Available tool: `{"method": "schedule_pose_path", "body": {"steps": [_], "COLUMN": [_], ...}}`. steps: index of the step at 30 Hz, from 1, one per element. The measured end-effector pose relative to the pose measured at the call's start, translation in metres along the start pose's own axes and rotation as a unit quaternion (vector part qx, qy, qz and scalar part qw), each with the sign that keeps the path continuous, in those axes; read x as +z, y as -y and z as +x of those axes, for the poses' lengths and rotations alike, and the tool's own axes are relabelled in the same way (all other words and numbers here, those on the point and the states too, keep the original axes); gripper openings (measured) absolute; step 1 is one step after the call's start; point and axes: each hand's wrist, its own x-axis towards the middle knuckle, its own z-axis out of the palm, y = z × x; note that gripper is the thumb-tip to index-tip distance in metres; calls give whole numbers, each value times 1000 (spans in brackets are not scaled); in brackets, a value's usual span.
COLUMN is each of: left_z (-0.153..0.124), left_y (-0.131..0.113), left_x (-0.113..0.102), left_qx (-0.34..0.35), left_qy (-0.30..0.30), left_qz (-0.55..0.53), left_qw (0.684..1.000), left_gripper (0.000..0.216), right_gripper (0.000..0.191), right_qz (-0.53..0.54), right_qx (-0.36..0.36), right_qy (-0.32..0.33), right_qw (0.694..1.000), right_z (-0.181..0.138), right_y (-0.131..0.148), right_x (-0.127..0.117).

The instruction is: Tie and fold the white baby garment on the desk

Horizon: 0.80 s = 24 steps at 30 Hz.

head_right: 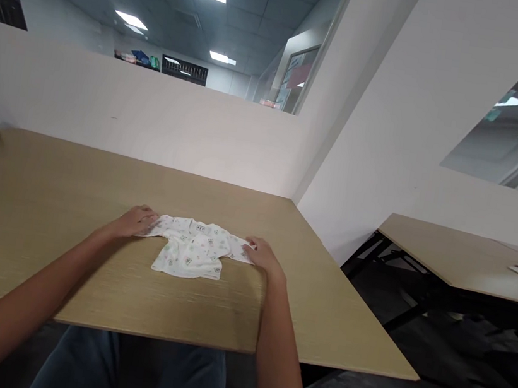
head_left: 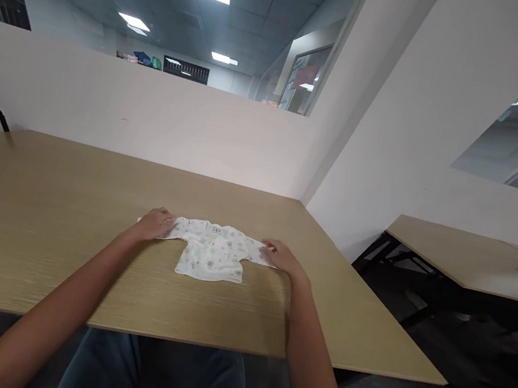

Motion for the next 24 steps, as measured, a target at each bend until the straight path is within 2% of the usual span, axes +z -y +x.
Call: {"method": "schedule_pose_path", "body": {"steps": [3, 7, 10, 12, 14, 19, 24], "left_z": [1, 0, 1, 3, 3, -1, -3], "left_y": [6, 20, 25, 24, 19, 4, 3], "left_x": [14, 22, 22, 22, 21, 23, 26], "left_qx": [-62, -81, -61, -40, -28, -52, -93], "left_qy": [20, 24, -20, -65, -83, -75, -78], "left_qz": [32, 74, 78, 80, 78, 69, 65], "left_qw": [997, 994, 995, 994, 993, 993, 990], "left_gripper": [48, 50, 47, 45, 43, 39, 40], "right_gripper": [32, 36, 36, 36, 36, 37, 36], "right_qz": [-32, -97, -119, -110, -88, -48, -24], "right_qx": [19, 45, 53, 36, 18, 13, 25], "right_qy": [-8, -66, -116, -145, -160, -147, -138], "right_qw": [999, 992, 985, 983, 983, 988, 990], "right_z": [9, 16, 18, 19, 18, 15, 13], "right_y": [-8, -17, -16, -12, -7, 2, 4], "right_x": [10, 23, 34, 39, 41, 40, 41]}}
